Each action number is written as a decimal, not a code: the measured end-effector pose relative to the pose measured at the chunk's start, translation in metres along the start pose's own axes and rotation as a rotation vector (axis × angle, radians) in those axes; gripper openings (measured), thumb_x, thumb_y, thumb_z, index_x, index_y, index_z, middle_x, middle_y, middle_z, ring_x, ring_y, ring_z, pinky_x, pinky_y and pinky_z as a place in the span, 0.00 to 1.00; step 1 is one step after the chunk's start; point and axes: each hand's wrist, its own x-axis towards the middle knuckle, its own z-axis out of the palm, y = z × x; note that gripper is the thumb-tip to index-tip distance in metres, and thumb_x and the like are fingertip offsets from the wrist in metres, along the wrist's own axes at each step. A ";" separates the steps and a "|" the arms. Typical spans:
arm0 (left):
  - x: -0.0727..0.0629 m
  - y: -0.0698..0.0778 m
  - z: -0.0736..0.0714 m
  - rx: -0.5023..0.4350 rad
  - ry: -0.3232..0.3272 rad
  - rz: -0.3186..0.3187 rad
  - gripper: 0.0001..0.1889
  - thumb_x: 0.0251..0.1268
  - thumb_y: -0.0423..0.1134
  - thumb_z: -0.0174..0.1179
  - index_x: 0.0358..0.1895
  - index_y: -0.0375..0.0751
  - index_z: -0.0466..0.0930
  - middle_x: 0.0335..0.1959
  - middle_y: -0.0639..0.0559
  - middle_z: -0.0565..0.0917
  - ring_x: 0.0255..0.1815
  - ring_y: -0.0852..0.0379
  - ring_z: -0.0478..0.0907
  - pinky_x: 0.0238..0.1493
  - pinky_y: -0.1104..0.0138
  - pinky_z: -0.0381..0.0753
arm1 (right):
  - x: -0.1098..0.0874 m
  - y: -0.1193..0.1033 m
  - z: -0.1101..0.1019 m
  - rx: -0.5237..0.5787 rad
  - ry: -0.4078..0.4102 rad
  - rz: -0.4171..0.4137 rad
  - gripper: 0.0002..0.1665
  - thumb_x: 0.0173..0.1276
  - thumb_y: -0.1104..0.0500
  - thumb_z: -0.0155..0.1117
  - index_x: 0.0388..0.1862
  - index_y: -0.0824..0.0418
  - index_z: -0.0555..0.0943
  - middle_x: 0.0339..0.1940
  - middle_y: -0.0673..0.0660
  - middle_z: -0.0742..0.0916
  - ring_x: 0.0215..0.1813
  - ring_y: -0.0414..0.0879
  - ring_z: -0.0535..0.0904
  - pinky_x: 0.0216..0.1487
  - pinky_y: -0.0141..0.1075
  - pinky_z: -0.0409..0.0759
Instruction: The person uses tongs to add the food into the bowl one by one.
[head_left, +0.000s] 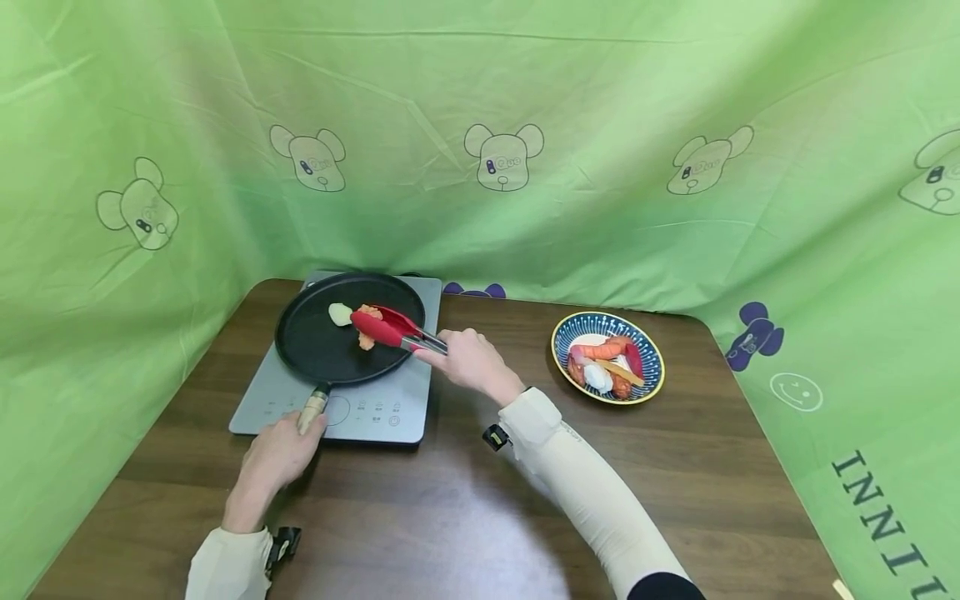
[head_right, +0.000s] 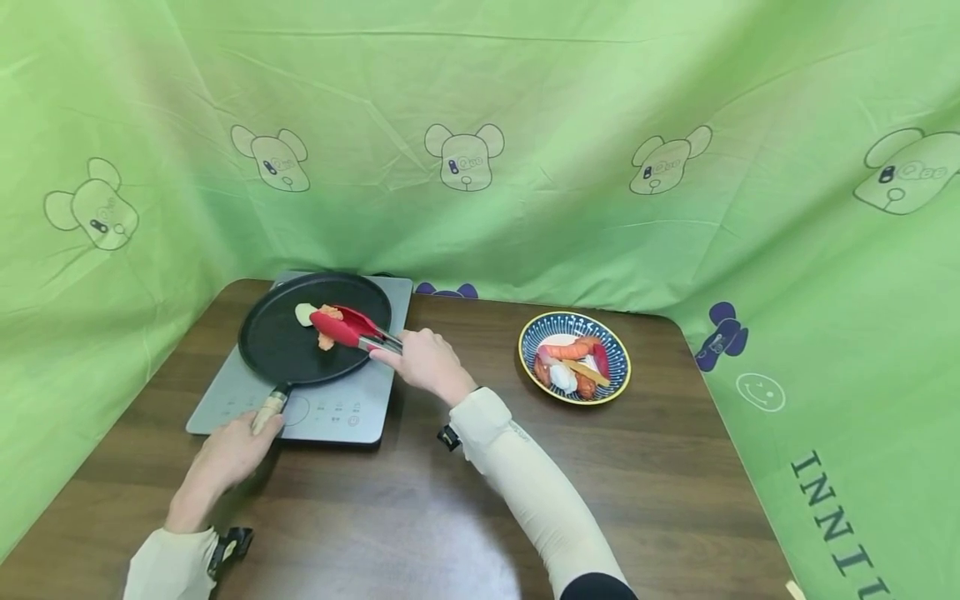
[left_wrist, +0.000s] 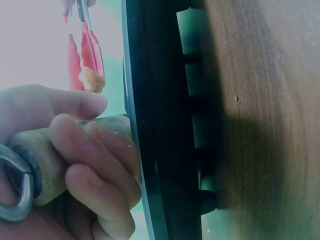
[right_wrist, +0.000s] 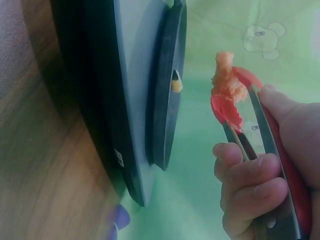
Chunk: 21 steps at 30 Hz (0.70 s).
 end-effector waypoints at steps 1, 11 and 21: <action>0.000 0.000 0.000 0.001 -0.003 0.001 0.31 0.70 0.61 0.40 0.43 0.32 0.72 0.24 0.44 0.70 0.22 0.49 0.68 0.20 0.60 0.64 | 0.000 -0.001 0.000 0.001 -0.003 -0.003 0.27 0.63 0.31 0.54 0.27 0.53 0.75 0.15 0.49 0.73 0.17 0.43 0.71 0.17 0.37 0.68; 0.002 0.000 0.001 -0.007 -0.005 0.006 0.31 0.69 0.63 0.40 0.42 0.32 0.71 0.23 0.44 0.69 0.22 0.49 0.67 0.20 0.60 0.63 | 0.009 -0.009 0.004 -0.016 -0.021 -0.017 0.29 0.63 0.31 0.54 0.25 0.55 0.74 0.16 0.50 0.73 0.17 0.42 0.69 0.18 0.34 0.65; 0.001 -0.001 0.002 -0.010 -0.008 0.004 0.32 0.70 0.63 0.39 0.43 0.32 0.71 0.22 0.45 0.68 0.20 0.50 0.66 0.20 0.61 0.63 | 0.019 -0.018 0.012 -0.062 -0.039 -0.024 0.30 0.62 0.28 0.52 0.32 0.53 0.77 0.18 0.51 0.74 0.18 0.43 0.71 0.18 0.34 0.67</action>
